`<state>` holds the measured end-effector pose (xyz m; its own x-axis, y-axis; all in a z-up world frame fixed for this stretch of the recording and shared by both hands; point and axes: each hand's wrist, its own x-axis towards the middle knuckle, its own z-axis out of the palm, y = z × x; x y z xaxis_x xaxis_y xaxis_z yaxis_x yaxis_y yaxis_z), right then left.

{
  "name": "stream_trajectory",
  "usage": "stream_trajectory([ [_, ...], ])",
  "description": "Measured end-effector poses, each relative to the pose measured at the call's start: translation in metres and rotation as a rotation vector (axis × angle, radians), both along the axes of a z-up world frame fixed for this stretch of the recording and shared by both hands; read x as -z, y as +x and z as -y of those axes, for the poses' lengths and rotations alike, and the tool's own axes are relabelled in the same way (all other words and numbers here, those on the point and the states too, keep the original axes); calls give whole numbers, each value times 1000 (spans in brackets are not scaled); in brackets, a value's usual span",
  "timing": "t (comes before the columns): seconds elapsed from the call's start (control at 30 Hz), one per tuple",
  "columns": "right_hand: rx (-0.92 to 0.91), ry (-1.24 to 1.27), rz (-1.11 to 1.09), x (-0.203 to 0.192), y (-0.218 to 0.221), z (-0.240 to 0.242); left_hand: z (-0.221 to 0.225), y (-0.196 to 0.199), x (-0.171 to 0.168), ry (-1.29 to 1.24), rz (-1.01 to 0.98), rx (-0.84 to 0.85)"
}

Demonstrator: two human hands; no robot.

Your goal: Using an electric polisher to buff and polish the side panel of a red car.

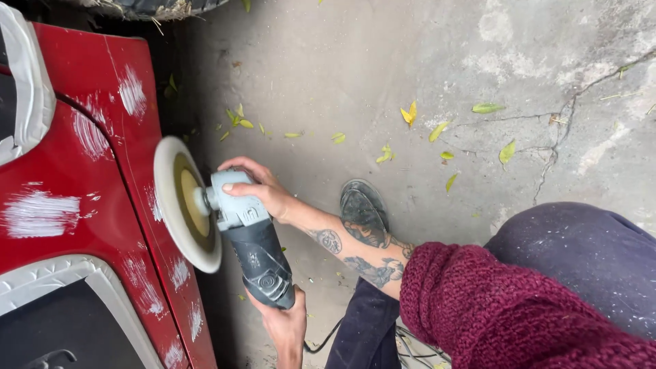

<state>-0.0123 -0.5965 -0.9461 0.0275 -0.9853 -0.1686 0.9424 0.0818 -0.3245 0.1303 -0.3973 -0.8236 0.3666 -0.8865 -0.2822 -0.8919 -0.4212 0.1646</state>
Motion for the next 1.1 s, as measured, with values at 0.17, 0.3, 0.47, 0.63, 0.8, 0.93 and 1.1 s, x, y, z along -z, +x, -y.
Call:
stream_trajectory([
  [0.17,30,-12,-89,-16,-39,10,36,-48,5,-28,-140,74],
  [0.3,113,-22,-214,-45,-99,25,57,-80,9,-82,-255,178],
  [0.47,148,-58,-247,-61,-125,34,60,-97,6,-143,-305,274],
  [0.63,135,18,-310,-57,-101,23,46,-86,4,-85,-368,184],
  [0.8,49,51,-392,-55,-74,8,6,-8,15,-172,-201,227],
  [0.93,70,65,-458,-56,-70,2,-4,5,14,-100,-217,116],
  [1.1,123,79,-567,-73,-68,-2,6,-23,20,-97,-369,78],
])
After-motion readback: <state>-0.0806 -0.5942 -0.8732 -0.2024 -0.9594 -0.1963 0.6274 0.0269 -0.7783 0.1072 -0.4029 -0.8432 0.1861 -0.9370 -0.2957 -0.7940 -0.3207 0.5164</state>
